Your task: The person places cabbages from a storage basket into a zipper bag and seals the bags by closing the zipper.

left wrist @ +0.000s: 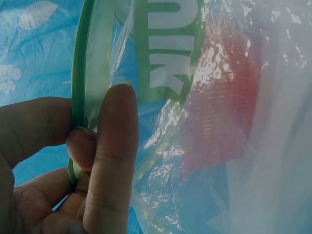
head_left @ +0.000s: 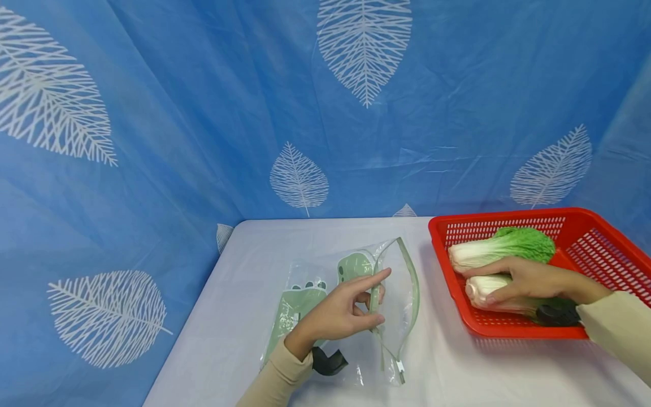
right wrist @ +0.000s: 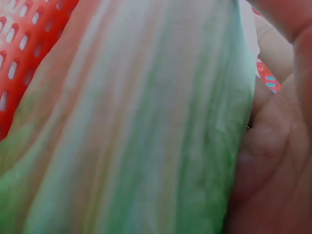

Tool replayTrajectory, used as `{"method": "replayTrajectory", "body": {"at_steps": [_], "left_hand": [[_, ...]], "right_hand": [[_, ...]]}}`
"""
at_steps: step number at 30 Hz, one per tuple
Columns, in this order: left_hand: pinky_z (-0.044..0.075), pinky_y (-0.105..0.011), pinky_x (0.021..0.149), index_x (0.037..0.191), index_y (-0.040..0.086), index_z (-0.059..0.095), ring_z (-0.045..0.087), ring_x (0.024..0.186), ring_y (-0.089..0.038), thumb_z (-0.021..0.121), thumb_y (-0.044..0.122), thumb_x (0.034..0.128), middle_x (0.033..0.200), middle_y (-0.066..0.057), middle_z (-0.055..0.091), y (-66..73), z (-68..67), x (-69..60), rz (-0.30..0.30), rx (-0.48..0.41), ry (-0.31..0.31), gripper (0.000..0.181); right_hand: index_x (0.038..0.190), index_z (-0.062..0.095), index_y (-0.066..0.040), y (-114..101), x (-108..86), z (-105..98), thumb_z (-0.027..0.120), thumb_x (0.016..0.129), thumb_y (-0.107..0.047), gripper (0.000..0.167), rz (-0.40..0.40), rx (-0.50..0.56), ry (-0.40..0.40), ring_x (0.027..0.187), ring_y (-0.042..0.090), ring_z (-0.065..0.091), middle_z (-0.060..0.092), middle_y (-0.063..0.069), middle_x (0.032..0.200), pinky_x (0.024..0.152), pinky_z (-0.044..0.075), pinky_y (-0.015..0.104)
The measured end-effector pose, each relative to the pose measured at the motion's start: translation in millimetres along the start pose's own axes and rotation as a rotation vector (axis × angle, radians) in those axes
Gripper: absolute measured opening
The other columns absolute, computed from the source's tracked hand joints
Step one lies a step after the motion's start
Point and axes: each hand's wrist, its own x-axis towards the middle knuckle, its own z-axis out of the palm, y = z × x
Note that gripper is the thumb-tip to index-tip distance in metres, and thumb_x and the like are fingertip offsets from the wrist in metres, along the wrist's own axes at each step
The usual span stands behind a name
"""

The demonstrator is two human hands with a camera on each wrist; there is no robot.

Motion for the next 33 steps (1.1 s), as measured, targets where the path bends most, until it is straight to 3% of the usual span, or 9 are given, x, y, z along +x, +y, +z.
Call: {"method": "replayTrajectory", "body": {"at_steps": [7,14,20,27,33], "left_hand": [[0.061,-0.029,0.069,0.162,0.024,0.031,0.047,0.070,-0.011,0.069,0.003,0.0973,0.144,-0.006,0.047,-3.4,0.7,1.5,0.022,0.001,-0.008,0.078],[0.061,-0.027,0.069,0.162,0.021,0.031,0.045,0.071,-0.002,0.069,0.003,0.0966,0.129,-0.010,0.050,-13.9,3.4,4.8,0.001,0.040,-0.014,0.078],[0.061,-0.026,0.070,0.162,0.024,0.032,0.047,0.072,-0.003,0.071,0.003,0.0957,0.132,-0.002,0.049,-16.5,4.5,4.9,-0.034,0.048,-0.009,0.079],[0.060,-0.024,0.067,0.162,0.023,0.032,0.046,0.073,-0.003,0.071,0.004,0.0960,0.129,-0.009,0.051,-14.4,4.2,4.8,-0.040,0.071,-0.018,0.079],[0.060,-0.024,0.066,0.162,0.024,0.031,0.046,0.073,-0.003,0.070,0.005,0.0963,0.121,-0.006,0.051,-15.7,4.2,5.2,-0.037,0.070,-0.024,0.079]], "right_hand": [[0.140,0.065,-0.013,-7.0,-0.2,-1.6,0.082,0.089,-0.024,0.055,-0.018,-0.050,0.040,0.098,0.005,0.059,0.068,0.006,0.129,0.073,0.050,0.021],[0.140,0.066,-0.016,-14.0,-1.2,-4.5,0.081,0.090,-0.024,0.053,0.046,-0.077,0.075,0.106,0.001,0.057,0.068,0.002,0.132,0.078,0.050,0.020],[0.141,0.066,-0.022,-22.9,-2.8,-8.6,0.080,0.090,-0.027,0.054,0.109,-0.099,0.114,0.113,-0.004,0.052,0.064,-0.002,0.136,0.081,0.051,0.022],[0.143,0.064,-0.021,-44.3,-6.6,-16.2,0.080,0.090,-0.023,0.055,0.156,-0.028,0.205,0.103,0.003,0.057,0.063,-0.010,0.136,0.065,0.050,0.025],[0.145,0.062,-0.019,-62.8,-3.6,-23.1,0.077,0.093,-0.019,0.054,0.168,0.045,0.246,0.112,0.001,0.058,0.060,-0.012,0.139,0.075,0.058,0.028]]}}
